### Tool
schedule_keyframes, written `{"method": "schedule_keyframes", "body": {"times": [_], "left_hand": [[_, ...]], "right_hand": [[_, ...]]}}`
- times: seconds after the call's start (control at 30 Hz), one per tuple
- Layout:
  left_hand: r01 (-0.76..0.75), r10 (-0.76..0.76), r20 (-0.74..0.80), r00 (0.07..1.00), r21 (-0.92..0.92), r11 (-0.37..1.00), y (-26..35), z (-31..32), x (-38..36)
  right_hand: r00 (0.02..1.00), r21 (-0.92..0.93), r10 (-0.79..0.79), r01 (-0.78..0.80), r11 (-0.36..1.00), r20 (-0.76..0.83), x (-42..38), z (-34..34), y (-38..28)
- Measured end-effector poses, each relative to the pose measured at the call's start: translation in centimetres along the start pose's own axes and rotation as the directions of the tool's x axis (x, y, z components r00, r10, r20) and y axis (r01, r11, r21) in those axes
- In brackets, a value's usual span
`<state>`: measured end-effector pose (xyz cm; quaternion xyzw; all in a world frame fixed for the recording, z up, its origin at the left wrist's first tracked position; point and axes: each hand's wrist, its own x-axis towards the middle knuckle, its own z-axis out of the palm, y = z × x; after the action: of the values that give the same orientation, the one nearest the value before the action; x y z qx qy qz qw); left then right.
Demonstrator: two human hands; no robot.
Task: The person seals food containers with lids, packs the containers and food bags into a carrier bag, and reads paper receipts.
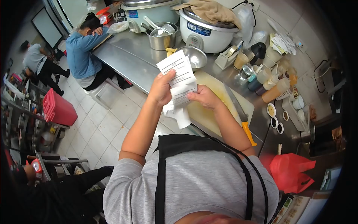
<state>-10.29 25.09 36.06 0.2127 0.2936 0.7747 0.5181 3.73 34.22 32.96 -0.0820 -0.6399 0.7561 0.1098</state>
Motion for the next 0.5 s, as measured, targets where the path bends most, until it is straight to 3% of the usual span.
{"method": "schedule_keyframes", "body": {"times": [0.1,0.13,0.23,0.37,0.4,0.5], "left_hand": [[-0.081,0.085,-0.125,0.988,0.034,0.996,1.1,-1.7,0.7],[-0.12,0.143,-0.263,0.954,0.101,0.988,1.4,-1.7,0.7],[-0.072,0.115,-0.186,0.976,0.224,0.972,1.2,-3.0,0.4],[0.027,0.016,-0.173,0.985,0.248,0.968,0.2,-2.2,-1.7],[0.004,0.026,-0.142,0.989,0.206,0.979,-0.3,-2.5,-1.8],[-0.049,0.063,-0.08,0.995,0.167,0.985,-0.6,-2.5,-2.5]], "right_hand": [[0.988,-0.013,-0.094,0.093,0.996,-0.126,0.8,0.6,-0.2],[0.977,-0.04,-0.092,0.086,0.996,-0.195,0.7,1.3,-1.5],[0.929,-0.152,-0.267,0.234,0.96,-0.256,1.9,1.6,-2.3],[0.775,-0.311,-0.495,0.395,0.864,-0.393,4.4,2.2,-2.5],[0.71,-0.402,-0.56,0.406,0.821,-0.426,4.9,2.5,-2.6],[0.617,-0.64,-0.629,0.249,0.727,-0.473,5.8,3.0,-2.8]]}}
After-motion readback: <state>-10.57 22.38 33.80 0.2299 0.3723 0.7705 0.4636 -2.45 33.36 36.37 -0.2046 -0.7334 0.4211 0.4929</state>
